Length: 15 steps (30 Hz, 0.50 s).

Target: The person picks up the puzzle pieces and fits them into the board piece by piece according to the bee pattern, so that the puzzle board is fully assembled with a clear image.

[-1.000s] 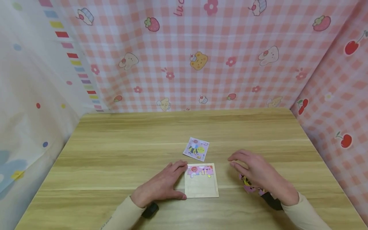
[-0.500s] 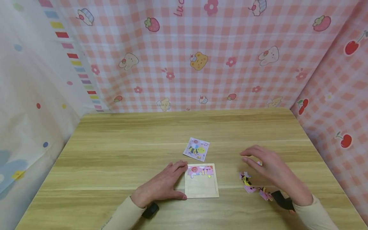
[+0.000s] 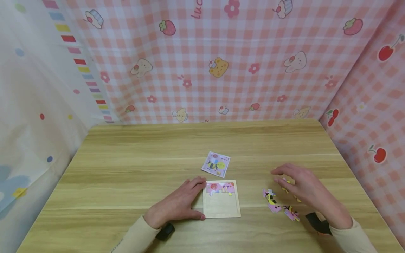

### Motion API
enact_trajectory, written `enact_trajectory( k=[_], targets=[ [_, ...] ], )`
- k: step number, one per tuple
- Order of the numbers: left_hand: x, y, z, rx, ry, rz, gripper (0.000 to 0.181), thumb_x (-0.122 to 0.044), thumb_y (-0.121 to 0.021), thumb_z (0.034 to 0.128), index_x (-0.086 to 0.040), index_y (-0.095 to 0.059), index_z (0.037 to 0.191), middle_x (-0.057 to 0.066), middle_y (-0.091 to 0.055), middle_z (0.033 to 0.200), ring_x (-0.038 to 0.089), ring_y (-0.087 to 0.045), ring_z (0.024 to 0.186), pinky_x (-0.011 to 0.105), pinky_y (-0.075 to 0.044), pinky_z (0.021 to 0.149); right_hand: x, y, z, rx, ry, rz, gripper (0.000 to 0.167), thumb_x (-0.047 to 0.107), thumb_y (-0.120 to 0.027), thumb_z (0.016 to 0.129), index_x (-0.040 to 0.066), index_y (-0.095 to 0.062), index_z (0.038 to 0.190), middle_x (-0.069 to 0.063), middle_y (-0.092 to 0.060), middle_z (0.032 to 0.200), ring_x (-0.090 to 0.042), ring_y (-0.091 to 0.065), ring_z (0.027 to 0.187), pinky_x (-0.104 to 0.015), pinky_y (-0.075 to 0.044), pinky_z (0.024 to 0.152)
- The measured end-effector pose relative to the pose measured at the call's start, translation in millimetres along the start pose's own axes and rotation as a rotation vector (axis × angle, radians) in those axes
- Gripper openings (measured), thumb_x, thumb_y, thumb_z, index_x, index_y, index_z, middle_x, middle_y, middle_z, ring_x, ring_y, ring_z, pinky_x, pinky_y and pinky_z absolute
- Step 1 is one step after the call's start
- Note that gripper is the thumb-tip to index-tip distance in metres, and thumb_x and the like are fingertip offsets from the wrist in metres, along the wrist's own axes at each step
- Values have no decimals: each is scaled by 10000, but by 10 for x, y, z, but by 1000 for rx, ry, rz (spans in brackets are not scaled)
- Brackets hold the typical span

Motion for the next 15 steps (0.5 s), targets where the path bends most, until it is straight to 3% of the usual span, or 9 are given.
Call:
enact_trajectory(
  k=[3,11,15],
  targets=[
    [0,-2,0,1,3,2,954,-459,-863,830,1,-429,1544,106,-365,1609,252,-352,1485,511,-239,1251,1,-38,-28,7,51,-1,375,-10,-892,730,119,-767,1059,3,-751,1037,-201,-719,908,-393,-611,726],
    [20,-19,-1,15,25,7,971,-494,-852,829,-18,-420,1556,81,-355,1619,233,-350,1488,502,-223,1258,-28,-198,-105,76,85,-43,379,39,-904,723,96,-780,1077,-44,-739,1060,-268,-719,937,-455,-612,753],
    [19,-15,-2,16,30,7,974,-495,-852,829,-18,-417,1559,83,-351,1622,236,-341,1495,500,-217,1259,-54,-290,-141,136,53,-18,354,75,-889,769,96,-781,1105,-33,-727,1076,-238,-707,943,-426,-606,760]
  ],
)
Point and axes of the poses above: each hand's wrist, its own z-axis towards the middle knuckle, its own y-axis out of the back of the hand, x = y × z, the point moved 10 cm from there along z, towards the middle knuckle
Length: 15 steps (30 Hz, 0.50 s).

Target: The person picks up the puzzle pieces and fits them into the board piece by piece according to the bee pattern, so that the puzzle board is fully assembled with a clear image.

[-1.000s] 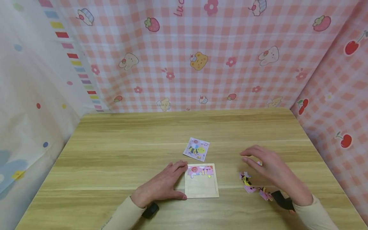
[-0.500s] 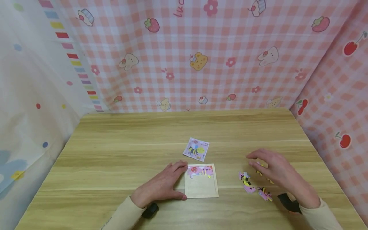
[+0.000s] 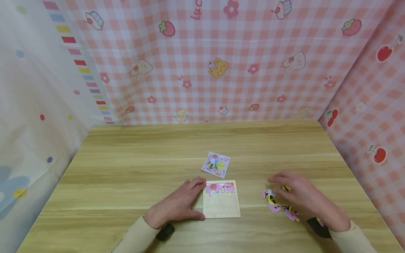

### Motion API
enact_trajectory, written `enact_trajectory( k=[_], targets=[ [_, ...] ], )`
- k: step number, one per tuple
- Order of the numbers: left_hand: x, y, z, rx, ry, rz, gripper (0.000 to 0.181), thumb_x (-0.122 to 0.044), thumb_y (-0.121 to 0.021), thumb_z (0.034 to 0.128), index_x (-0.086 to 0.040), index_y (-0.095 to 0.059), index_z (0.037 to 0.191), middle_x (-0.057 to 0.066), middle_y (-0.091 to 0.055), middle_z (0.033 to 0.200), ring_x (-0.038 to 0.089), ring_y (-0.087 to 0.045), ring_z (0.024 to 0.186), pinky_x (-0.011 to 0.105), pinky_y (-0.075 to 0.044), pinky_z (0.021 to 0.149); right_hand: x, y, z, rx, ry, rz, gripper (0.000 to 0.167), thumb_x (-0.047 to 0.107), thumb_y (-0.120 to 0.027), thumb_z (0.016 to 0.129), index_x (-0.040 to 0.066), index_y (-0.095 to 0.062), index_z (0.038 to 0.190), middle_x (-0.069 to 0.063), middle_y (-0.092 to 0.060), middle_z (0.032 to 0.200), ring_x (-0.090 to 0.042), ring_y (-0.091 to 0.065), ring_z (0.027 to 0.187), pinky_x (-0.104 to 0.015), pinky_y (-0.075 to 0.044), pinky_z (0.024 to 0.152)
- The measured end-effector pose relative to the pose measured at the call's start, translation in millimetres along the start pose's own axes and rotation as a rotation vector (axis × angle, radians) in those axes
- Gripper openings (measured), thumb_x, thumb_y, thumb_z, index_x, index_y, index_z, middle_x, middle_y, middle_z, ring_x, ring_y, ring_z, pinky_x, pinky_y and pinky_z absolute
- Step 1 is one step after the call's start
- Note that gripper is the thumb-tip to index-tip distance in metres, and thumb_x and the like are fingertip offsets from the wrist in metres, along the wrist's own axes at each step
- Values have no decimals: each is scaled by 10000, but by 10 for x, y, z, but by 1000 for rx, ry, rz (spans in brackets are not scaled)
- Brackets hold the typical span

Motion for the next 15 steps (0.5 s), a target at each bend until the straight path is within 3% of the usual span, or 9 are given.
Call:
enact_trajectory(
  k=[6,15],
  targets=[
    [-11,7,-1,1,-2,3,971,-483,-853,833,-14,-414,1560,90,-349,1626,241,-339,1498,501,-223,1257,-37,-113,-39,94,-70,82,288,90,-835,859,130,-783,1140,32,-693,1100,-128,-661,947,-358,-586,756],
    [-32,27,-2,-8,-20,-7,959,-467,-857,835,1,-422,1550,109,-359,1618,262,-340,1495,525,-236,1249,-30,-211,-40,155,-41,126,280,94,-837,863,85,-771,1135,23,-669,1060,-92,-617,896,-302,-553,704]
  ],
)
Point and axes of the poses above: each hand's wrist, its own z-axis towards the middle knuckle, its own y-axis out of the back of the hand, x = y × z, the point moved 10 cm from there along z, towards the middle knuckle
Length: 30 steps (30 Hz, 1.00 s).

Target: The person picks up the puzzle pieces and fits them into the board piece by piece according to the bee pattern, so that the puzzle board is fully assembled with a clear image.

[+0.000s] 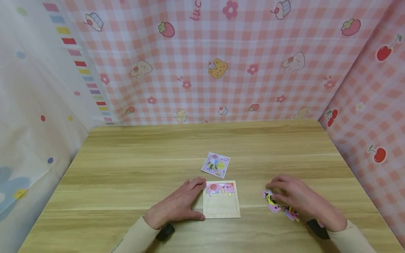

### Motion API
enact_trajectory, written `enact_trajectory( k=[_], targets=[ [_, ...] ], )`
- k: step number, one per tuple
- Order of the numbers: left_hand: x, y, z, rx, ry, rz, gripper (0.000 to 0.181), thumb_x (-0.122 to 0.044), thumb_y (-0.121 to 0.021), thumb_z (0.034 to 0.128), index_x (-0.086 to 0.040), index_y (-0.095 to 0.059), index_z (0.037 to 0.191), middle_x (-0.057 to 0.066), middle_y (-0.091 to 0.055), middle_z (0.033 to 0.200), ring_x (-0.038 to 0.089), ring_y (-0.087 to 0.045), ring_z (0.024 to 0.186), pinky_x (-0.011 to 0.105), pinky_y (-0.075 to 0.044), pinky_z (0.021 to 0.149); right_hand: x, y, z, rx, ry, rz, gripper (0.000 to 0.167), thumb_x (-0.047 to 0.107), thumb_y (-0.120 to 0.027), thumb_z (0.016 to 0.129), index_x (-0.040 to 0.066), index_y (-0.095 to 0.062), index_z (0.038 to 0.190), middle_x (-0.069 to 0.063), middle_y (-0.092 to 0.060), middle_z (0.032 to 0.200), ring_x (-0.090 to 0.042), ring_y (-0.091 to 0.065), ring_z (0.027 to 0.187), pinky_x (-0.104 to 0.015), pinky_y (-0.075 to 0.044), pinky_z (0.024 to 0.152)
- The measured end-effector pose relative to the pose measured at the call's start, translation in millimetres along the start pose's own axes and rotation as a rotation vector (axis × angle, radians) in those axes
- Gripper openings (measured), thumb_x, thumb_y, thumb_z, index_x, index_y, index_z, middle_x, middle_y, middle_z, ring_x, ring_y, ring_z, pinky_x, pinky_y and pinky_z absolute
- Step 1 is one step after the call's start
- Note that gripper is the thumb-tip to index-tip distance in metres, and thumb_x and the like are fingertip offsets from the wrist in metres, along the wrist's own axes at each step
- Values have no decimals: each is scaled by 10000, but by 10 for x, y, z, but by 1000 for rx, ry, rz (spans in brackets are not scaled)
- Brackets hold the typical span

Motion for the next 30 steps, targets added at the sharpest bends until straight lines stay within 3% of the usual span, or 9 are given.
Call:
enact_trajectory(
  k=[11,24,30],
  targets=[
    [12,-3,-6,-3,-5,-4,954,-459,-858,837,-4,-420,1552,102,-349,1622,250,-339,1496,517,-233,1251,-29,-78,24,35,-9,-31,247,90,-850,846,97,-778,1082,54,-640,1044,-89,-611,899,-322,-563,723],
    [19,-16,-10,8,11,5,956,-484,-846,841,-18,-419,1558,87,-347,1628,239,-339,1497,504,-231,1254,-94,-103,61,65,-146,-55,216,95,-845,855,200,-719,996,83,-670,1026,-125,-639,942,-396,-575,809],
    [11,-4,-1,-2,-3,2,946,-458,-856,840,-5,-424,1550,101,-352,1622,248,-344,1493,508,-233,1253,-98,-74,75,49,-166,-33,205,43,-792,888,221,-714,952,139,-665,931,-26,-594,836,-328,-558,725]
  ],
)
Point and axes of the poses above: each hand's wrist, its own z-axis towards the middle knuckle, its own y-axis out of the back of the hand, x = y × z, the point moved 10 cm from there along z, towards the middle knuckle
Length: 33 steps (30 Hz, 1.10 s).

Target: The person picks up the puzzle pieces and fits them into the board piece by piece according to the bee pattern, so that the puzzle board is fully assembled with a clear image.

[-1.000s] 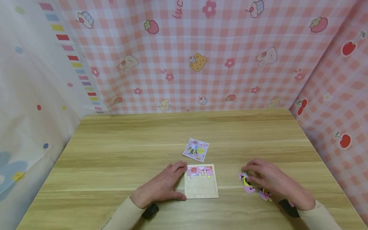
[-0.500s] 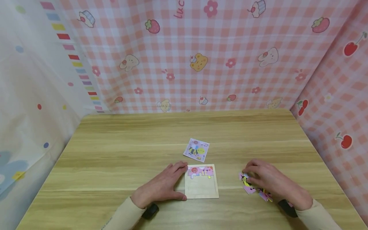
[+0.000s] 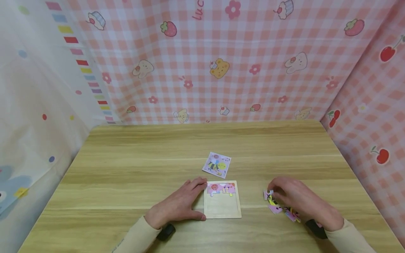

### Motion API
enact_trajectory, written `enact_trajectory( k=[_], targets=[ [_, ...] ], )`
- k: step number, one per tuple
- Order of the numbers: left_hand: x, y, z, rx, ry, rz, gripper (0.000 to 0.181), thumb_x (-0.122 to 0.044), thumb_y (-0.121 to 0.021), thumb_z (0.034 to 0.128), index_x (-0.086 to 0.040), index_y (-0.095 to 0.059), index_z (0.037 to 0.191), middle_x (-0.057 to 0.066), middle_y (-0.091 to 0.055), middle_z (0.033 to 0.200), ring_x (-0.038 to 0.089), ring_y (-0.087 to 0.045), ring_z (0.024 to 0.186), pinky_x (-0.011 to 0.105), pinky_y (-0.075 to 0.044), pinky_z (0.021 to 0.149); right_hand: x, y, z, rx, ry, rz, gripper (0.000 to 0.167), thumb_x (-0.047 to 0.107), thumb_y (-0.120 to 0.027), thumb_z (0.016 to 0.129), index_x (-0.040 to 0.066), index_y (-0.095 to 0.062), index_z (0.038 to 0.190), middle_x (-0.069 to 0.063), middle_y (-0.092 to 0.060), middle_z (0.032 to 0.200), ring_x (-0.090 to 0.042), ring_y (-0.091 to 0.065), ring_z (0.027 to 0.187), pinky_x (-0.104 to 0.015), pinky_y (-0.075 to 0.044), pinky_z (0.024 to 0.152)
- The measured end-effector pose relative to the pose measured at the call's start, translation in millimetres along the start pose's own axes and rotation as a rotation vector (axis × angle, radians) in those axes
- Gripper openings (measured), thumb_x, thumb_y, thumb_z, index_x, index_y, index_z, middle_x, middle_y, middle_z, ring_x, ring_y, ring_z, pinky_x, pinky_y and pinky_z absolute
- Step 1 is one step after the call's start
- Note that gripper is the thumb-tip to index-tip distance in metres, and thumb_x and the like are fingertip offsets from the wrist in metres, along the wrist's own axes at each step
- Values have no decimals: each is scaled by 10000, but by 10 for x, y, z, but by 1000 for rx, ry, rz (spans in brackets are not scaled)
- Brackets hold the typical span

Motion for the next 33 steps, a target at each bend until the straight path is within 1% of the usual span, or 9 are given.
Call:
enact_trajectory(
  k=[3,6,10,16,18,23,27,33],
  targets=[
    [1,0,4,-2,-1,2,949,-462,-854,841,-7,-421,1553,101,-350,1623,247,-344,1494,502,-230,1255,24,45,3,-32,19,3,223,40,-798,882,243,-716,922,167,-669,892,5,-595,804,-307,-556,696],
    [-3,3,10,-5,-5,4,955,-465,-853,840,-5,-418,1555,105,-349,1624,250,-341,1496,502,-226,1256,56,90,3,-62,51,6,230,32,-804,873,244,-721,906,166,-681,882,6,-609,801,-313,-564,690],
    [0,1,19,-2,-8,8,961,-467,-853,839,-5,-413,1557,105,-347,1626,249,-335,1501,502,-225,1256,88,129,8,-84,68,23,236,15,-798,873,237,-728,912,163,-686,890,6,-608,808,-309,-570,691],
    [-2,5,20,-4,-15,13,962,-473,-852,838,-5,-416,1555,103,-351,1621,251,-349,1490,512,-236,1251,174,178,26,-139,104,38,261,-18,-803,855,226,-739,924,152,-700,897,23,-607,805,-278,-574,676],
    [-4,5,20,-6,-18,15,965,-476,-854,835,-3,-417,1554,104,-351,1620,253,-352,1488,515,-238,1250,204,181,36,-148,114,46,253,-19,-807,852,211,-742,935,126,-709,898,26,-607,803,-269,-574,671],
    [1,-4,15,-4,-14,23,967,-476,-856,832,-9,-417,1556,97,-350,1621,244,-347,1492,507,-236,1252,274,162,82,-141,119,72,220,-11,-800,867,182,-750,961,80,-712,900,30,-603,800,-254,-570,667],
    [-1,-6,7,-3,-12,20,966,-473,-857,832,-9,-417,1556,100,-349,1624,247,-339,1498,504,-233,1254,338,165,111,-160,122,83,229,-21,-804,855,176,-760,963,90,-713,910,29,-609,810,-256,-574,677],
    [5,-15,-2,-4,-7,8,970,-466,-861,830,-6,-414,1558,101,-347,1628,249,-327,1506,501,-228,1256,475,194,149,-210,186,86,243,-33,-819,834,168,-768,962,87,-719,907,20,-623,808,-257,-576,670]
  ],
)
Point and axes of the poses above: each hand's wrist, its own z-axis towards the middle knuckle, its own y-axis out of the back of the hand, x = y × z, the point moved 10 cm from there along z, towards the middle knuckle
